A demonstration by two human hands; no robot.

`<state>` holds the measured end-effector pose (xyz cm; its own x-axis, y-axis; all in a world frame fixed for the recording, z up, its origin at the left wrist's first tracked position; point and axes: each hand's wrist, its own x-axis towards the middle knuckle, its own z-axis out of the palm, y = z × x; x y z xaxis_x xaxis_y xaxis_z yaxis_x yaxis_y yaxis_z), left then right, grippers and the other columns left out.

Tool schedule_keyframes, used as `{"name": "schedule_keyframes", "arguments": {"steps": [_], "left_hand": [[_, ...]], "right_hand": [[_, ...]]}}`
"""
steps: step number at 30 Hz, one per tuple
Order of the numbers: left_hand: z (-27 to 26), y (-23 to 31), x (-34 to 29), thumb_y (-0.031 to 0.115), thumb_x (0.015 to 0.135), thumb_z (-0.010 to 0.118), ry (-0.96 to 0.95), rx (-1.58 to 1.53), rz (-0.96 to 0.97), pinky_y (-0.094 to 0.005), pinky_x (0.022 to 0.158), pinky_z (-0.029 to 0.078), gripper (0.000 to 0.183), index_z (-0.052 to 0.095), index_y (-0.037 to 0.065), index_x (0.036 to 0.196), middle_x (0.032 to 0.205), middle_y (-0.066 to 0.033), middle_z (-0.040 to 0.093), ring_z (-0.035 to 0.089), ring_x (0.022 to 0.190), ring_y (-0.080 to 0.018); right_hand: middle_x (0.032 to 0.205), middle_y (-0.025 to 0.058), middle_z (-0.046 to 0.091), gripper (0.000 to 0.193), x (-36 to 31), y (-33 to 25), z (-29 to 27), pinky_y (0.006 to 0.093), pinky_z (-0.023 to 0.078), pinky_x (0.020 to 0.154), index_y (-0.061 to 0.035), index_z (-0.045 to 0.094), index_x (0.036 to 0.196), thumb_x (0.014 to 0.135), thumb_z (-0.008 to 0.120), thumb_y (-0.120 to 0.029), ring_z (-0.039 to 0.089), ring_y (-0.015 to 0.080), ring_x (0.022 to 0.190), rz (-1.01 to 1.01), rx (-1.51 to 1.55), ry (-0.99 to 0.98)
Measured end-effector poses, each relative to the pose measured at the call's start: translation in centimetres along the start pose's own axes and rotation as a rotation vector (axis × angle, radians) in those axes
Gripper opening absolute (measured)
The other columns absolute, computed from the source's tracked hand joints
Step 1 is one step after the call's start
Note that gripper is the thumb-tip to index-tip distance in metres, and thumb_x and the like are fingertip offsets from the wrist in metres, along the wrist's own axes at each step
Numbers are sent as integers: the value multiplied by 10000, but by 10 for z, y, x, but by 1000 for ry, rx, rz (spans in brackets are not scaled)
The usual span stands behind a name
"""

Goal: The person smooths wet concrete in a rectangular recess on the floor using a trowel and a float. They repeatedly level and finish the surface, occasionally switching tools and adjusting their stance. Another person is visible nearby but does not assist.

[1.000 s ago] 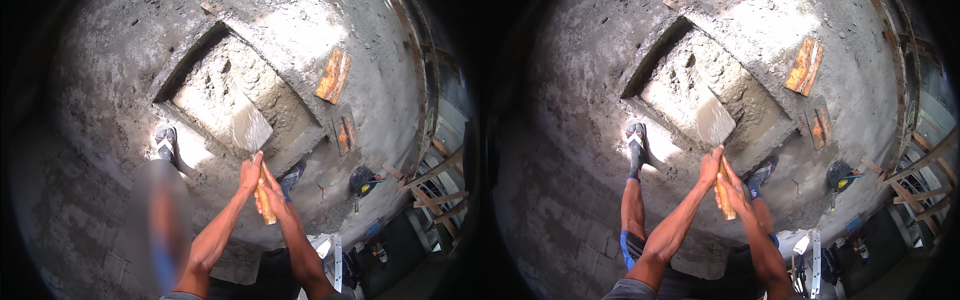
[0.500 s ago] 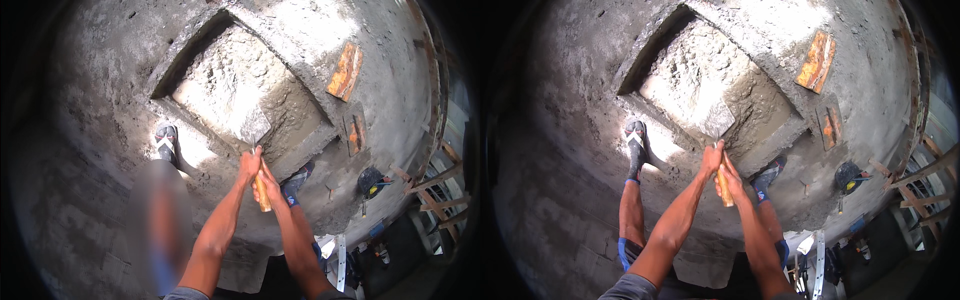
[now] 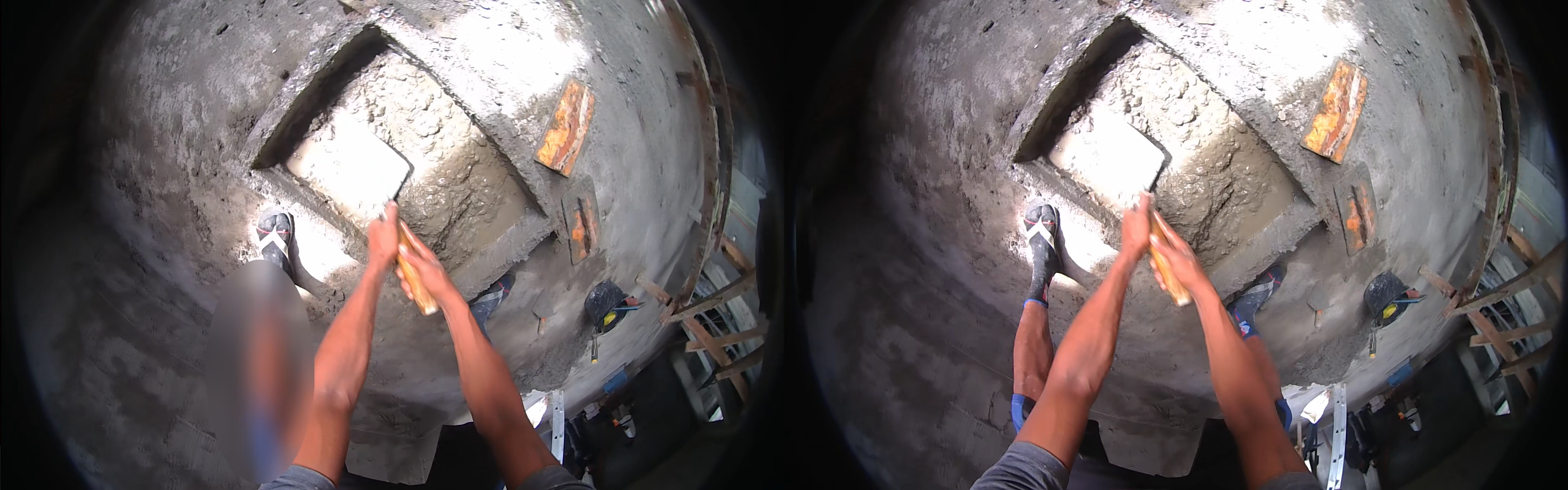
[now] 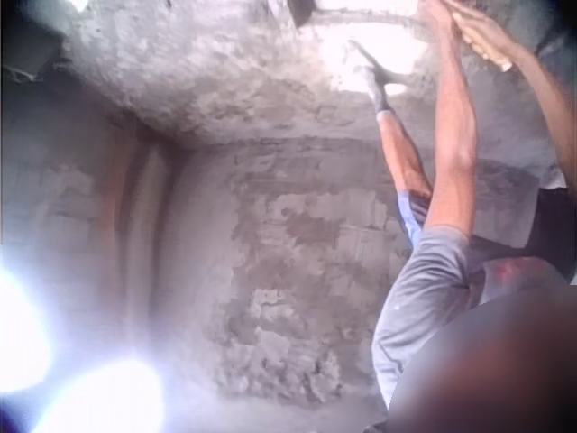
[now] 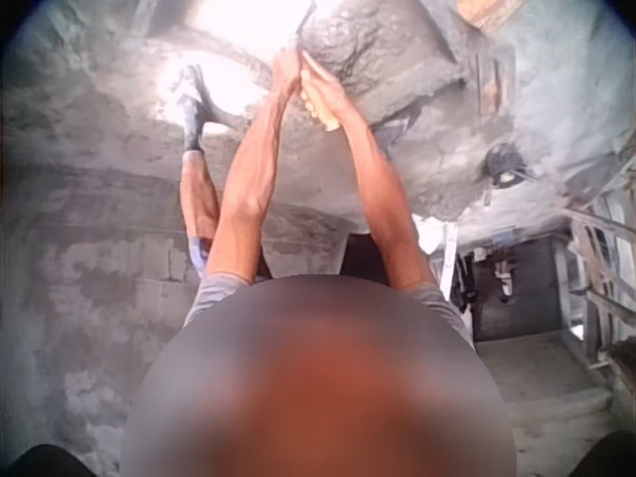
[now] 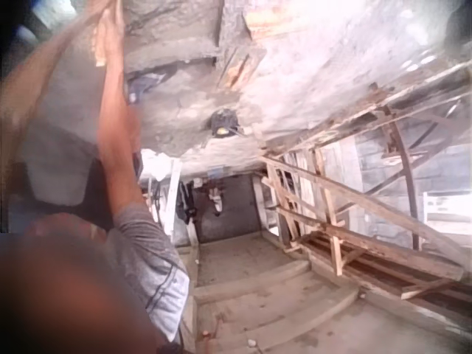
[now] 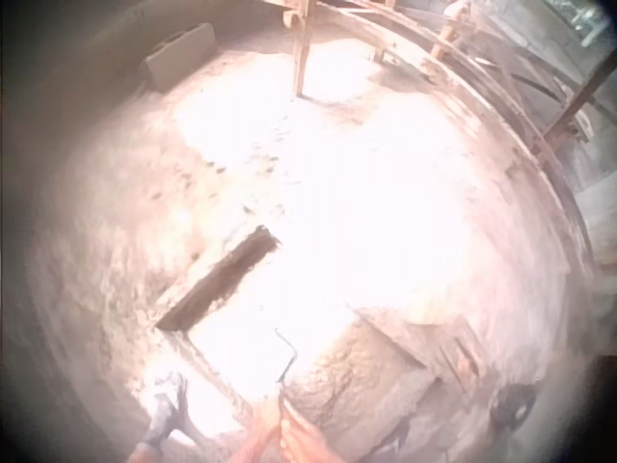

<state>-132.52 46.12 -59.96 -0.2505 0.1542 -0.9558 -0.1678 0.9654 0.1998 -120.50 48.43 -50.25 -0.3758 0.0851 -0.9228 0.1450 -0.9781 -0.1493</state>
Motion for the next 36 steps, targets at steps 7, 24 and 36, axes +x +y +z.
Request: {"name": "schedule_keyframes", "arguments": {"steps": [7, 24, 36], "left_hand": [[31, -52, -112, 563, 944, 532, 28, -21, 112, -504, 888, 457, 717, 673, -140, 961, 907, -358, 659, 665, 972, -383], [24, -58, -79, 577, 955, 486, -50, 89, 136, -524, 859, 480, 760, 667, -161, 923, 854, -363, 657, 685, 909, -415], [-39, 0, 12, 557, 957, 494, 117, -132, 171, -509, 760, 484, 691, 662, -113, 934, 873, -254, 675, 633, 810, -324]], "right_hand": [[739, 77, 540, 669, -100, 68, -7, 300, 463, 402, -299, 167, 1607, 1036, 515, -332, 525, 154, 472, 78, 142, 72], [736, 82, 533, 657, -71, 72, 0, 308, 468, 413, -344, 180, 1597, 1036, 521, -351, 519, 158, 481, 2, 220, 43], [714, 65, 536, 653, 9, -9, 39, 294, 458, 415, -309, 231, 1594, 1027, 551, -342, 507, 136, 478, -53, -31, -46]]}}
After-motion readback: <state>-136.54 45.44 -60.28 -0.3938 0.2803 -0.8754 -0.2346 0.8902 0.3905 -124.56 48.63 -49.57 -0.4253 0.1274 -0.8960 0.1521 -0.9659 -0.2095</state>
